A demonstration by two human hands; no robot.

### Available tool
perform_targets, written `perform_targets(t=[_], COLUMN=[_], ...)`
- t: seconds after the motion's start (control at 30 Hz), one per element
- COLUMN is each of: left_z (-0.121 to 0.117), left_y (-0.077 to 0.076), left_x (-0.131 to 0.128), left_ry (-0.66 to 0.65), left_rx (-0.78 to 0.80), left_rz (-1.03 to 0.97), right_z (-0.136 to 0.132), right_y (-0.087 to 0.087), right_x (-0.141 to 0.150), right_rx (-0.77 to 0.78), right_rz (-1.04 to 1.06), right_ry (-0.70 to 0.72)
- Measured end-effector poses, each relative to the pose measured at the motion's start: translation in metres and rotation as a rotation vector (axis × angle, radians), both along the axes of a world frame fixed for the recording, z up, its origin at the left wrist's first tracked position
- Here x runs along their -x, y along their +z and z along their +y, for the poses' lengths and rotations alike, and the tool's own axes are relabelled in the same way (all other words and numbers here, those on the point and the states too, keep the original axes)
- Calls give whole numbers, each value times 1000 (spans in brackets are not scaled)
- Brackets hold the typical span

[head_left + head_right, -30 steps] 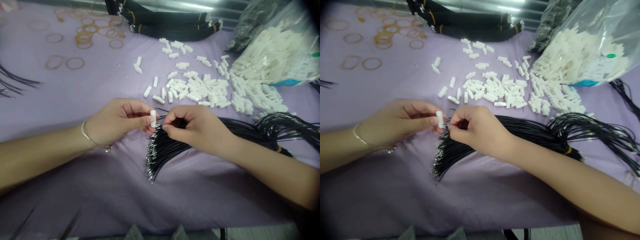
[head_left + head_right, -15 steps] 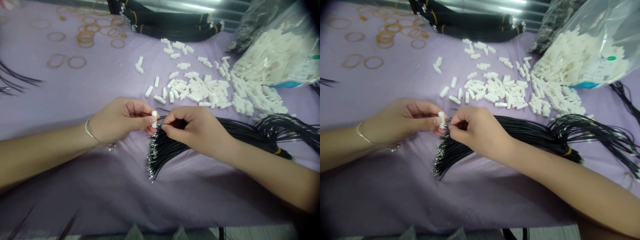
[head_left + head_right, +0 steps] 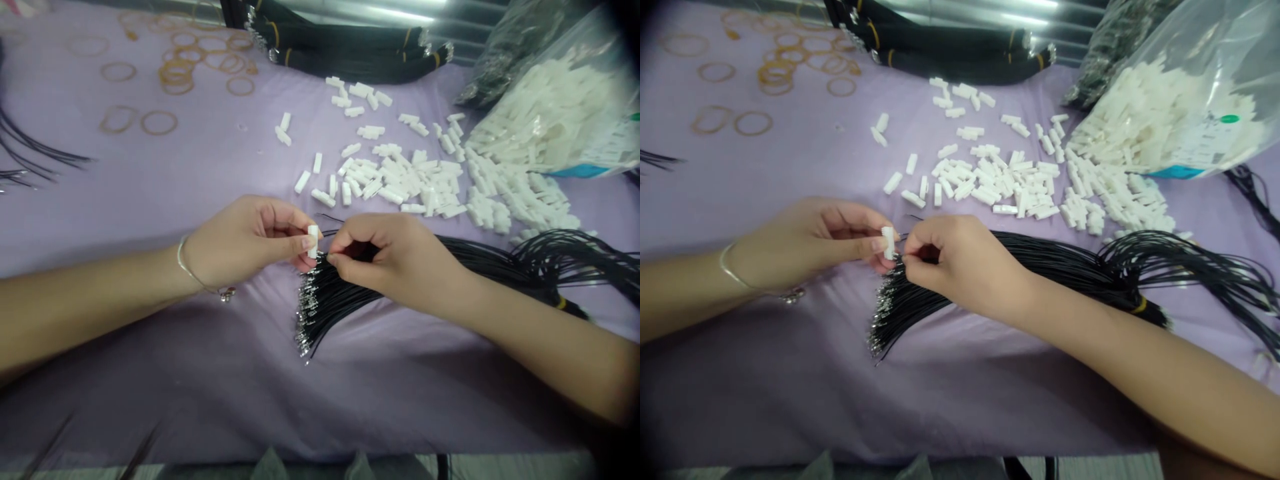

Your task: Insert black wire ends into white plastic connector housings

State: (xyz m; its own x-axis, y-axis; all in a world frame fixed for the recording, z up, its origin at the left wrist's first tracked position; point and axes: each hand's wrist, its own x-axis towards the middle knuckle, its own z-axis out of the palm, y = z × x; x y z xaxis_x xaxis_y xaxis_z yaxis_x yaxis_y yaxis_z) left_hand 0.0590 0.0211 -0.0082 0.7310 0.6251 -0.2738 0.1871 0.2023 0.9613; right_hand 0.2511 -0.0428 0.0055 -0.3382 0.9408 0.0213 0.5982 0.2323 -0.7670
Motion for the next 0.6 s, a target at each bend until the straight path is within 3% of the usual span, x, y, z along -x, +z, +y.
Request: perform_targets(t=[0.27,0.6], left_z=[-2,-2], left_y=[4,5], left_x=[-1,-2], left_ry=[-1,-10], left_rx=[-31,1], left_rz=[22,30], right_z=[2,1], right_y=[2,1], right_x=[-1,0], right_rx=[49,-18], right_rz=[0,-6], right_ry=[24,50])
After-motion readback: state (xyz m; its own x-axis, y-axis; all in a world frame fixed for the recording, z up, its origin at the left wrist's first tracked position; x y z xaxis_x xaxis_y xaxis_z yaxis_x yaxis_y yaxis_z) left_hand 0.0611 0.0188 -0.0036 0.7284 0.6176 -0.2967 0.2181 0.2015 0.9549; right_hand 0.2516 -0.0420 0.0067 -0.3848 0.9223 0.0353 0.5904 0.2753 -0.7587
